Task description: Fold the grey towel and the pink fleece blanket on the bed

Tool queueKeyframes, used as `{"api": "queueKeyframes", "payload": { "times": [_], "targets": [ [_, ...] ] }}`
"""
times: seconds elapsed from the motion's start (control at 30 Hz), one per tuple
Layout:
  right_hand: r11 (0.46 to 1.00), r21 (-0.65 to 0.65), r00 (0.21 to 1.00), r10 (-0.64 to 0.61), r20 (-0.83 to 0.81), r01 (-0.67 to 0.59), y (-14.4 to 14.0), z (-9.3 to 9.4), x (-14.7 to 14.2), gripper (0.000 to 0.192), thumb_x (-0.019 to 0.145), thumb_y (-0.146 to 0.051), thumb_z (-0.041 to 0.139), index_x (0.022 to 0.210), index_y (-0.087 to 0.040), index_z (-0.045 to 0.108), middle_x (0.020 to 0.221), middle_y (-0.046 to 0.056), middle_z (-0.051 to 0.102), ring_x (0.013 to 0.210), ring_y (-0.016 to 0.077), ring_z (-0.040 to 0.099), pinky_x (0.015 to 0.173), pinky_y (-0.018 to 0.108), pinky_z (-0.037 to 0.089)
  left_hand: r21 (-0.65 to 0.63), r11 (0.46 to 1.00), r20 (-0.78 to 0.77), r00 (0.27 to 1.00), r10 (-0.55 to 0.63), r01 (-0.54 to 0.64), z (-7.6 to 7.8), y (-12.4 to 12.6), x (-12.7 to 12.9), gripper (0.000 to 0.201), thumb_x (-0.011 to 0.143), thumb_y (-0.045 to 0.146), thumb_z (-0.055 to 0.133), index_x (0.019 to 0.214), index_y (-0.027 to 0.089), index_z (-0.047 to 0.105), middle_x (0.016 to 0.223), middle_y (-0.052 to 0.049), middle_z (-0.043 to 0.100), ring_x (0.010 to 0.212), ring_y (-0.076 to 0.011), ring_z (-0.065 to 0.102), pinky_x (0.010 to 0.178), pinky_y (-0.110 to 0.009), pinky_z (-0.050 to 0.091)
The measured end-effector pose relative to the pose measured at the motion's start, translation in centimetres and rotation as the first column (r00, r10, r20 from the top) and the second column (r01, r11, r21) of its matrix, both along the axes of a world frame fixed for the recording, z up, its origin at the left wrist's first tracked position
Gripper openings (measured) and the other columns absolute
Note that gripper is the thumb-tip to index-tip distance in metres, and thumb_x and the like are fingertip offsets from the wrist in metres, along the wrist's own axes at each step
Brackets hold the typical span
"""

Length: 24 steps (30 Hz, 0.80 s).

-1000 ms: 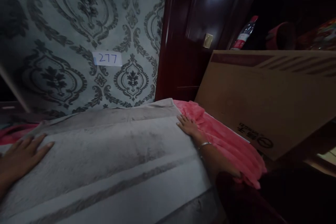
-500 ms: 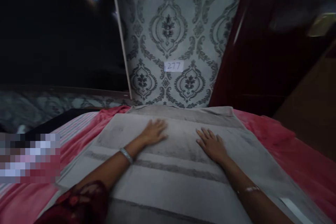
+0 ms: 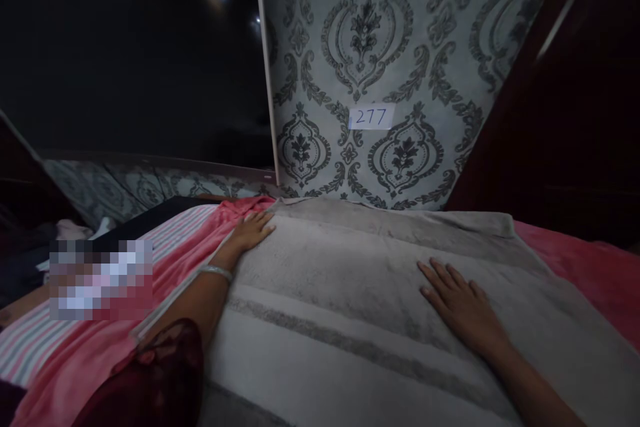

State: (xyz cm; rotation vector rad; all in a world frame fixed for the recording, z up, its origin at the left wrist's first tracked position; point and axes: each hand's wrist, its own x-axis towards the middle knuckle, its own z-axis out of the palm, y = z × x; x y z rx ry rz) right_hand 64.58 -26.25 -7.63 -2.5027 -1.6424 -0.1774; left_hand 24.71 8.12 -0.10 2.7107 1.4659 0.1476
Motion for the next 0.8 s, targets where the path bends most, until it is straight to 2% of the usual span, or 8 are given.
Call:
{"api": "queueKeyframes", "payload": {
  "times": [0.13, 0.3, 0.37, 0.5, 0.57, 0.63, 0.7, 0.8],
  "targets": [
    [1.000, -0.014, 1.000, -0.013, 0.014, 0.014, -0.1, 0.0, 0.1, 0.063, 0.100, -0.056, 0.021, 0.159, -0.035, 0.030, 0.166, -0.001, 0.023, 0.153, 0.0301, 0.022, 0.119, 0.061, 0.027, -0.032, 0.999, 0.023, 0.999, 0.044, -0.043, -1.0, 2.3, -1.7, 0.070, 0.099, 0.057, 0.024, 0.159, 0.022, 0.030, 0.166, -0.009, 0.029, 0.154, -0.0272, 0.024, 0.123, -0.048, 0.023],
    [1.000, -0.001, 0.999, -0.013, 0.040, 0.013, -0.2, 0.4, -0.2, 0.059, 0.103, -0.052, 0.021, 0.158, -0.035, 0.033, 0.165, 0.000, 0.028, 0.152, 0.0298, 0.025, 0.117, 0.060, 0.031, -0.018, 0.998, 0.018, 0.998, 0.067, -0.067, -1.1, 2.0, -1.2, 0.069, 0.100, 0.052, 0.021, 0.158, 0.015, 0.032, 0.164, -0.011, 0.033, 0.152, -0.0200, 0.029, 0.122, -0.035, 0.024],
    [1.000, -0.011, 0.999, -0.023, 0.036, 0.023, -0.1, 0.8, -0.6, 0.057, 0.103, -0.051, 0.023, 0.157, -0.035, 0.034, 0.165, 0.000, 0.028, 0.151, 0.0295, 0.026, 0.117, 0.059, 0.030, -0.006, 0.994, -0.003, 0.994, 0.105, -0.105, -0.2, 1.2, -0.7, 0.067, 0.100, 0.049, 0.025, 0.155, 0.014, 0.037, 0.161, -0.014, 0.038, 0.150, -0.0228, 0.032, 0.122, -0.039, 0.027],
    [0.998, -0.033, 0.999, -0.046, 0.008, 0.046, -0.1, 1.8, -1.4, 0.055, 0.104, -0.050, 0.027, 0.157, -0.036, 0.034, 0.165, 0.000, 0.026, 0.152, 0.0295, 0.026, 0.118, 0.059, 0.030, 0.063, 0.974, -0.044, 0.974, 0.221, -0.218, 2.2, -1.8, 0.6, 0.067, 0.097, 0.051, 0.035, 0.148, 0.009, 0.046, 0.153, -0.026, 0.045, 0.146, -0.0414, 0.035, 0.116, -0.067, 0.023],
    [0.998, -0.037, 0.999, -0.052, -0.001, 0.052, -0.1, 2.3, -1.6, 0.055, 0.105, -0.049, 0.028, 0.157, -0.034, 0.034, 0.166, 0.001, 0.026, 0.152, 0.0295, 0.025, 0.118, 0.059, 0.029, 0.103, 0.972, -0.053, 0.974, 0.219, -0.213, 3.0, -4.5, 1.2, 0.067, 0.098, 0.053, 0.035, 0.146, 0.008, 0.048, 0.155, -0.028, 0.042, 0.148, -0.0435, 0.032, 0.115, -0.070, 0.021],
    [0.998, -0.027, 0.999, -0.048, -0.002, 0.048, -0.1, 2.8, -1.8, 0.055, 0.105, -0.047, 0.029, 0.157, -0.033, 0.036, 0.165, 0.002, 0.027, 0.151, 0.0300, 0.026, 0.118, 0.059, 0.029, 0.126, 0.986, -0.075, 0.990, 0.117, -0.107, 3.1, -7.9, 1.8, 0.066, 0.099, 0.054, 0.034, 0.148, 0.013, 0.047, 0.160, -0.021, 0.036, 0.151, -0.0385, 0.026, 0.120, -0.064, 0.019],
    [0.999, -0.019, 0.999, -0.043, -0.010, 0.042, -0.2, 3.4, -1.9, 0.054, 0.105, -0.046, 0.030, 0.157, -0.033, 0.036, 0.165, 0.003, 0.028, 0.151, 0.0300, 0.027, 0.118, 0.059, 0.029, 0.109, 0.990, -0.124, 0.989, -0.075, 0.089, 2.3, -11.5, 2.3, 0.065, 0.099, 0.056, 0.033, 0.154, 0.022, 0.041, 0.165, -0.013, 0.029, 0.154, -0.0336, 0.021, 0.123, -0.059, 0.017],
    [0.996, -0.043, 0.996, -0.075, -0.055, 0.073, -0.4, 4.3, -2.9, 0.055, 0.105, -0.047, 0.030, 0.158, -0.032, 0.034, 0.166, 0.005, 0.027, 0.152, 0.0315, 0.025, 0.117, 0.061, 0.028, 0.063, 0.949, -0.166, 0.941, -0.296, 0.310, 0.4, -16.0, 2.7, 0.068, 0.099, 0.057, 0.035, 0.159, 0.026, 0.030, 0.168, -0.008, 0.022, 0.155, -0.0323, 0.017, 0.123, -0.059, 0.016]
  ]
}}
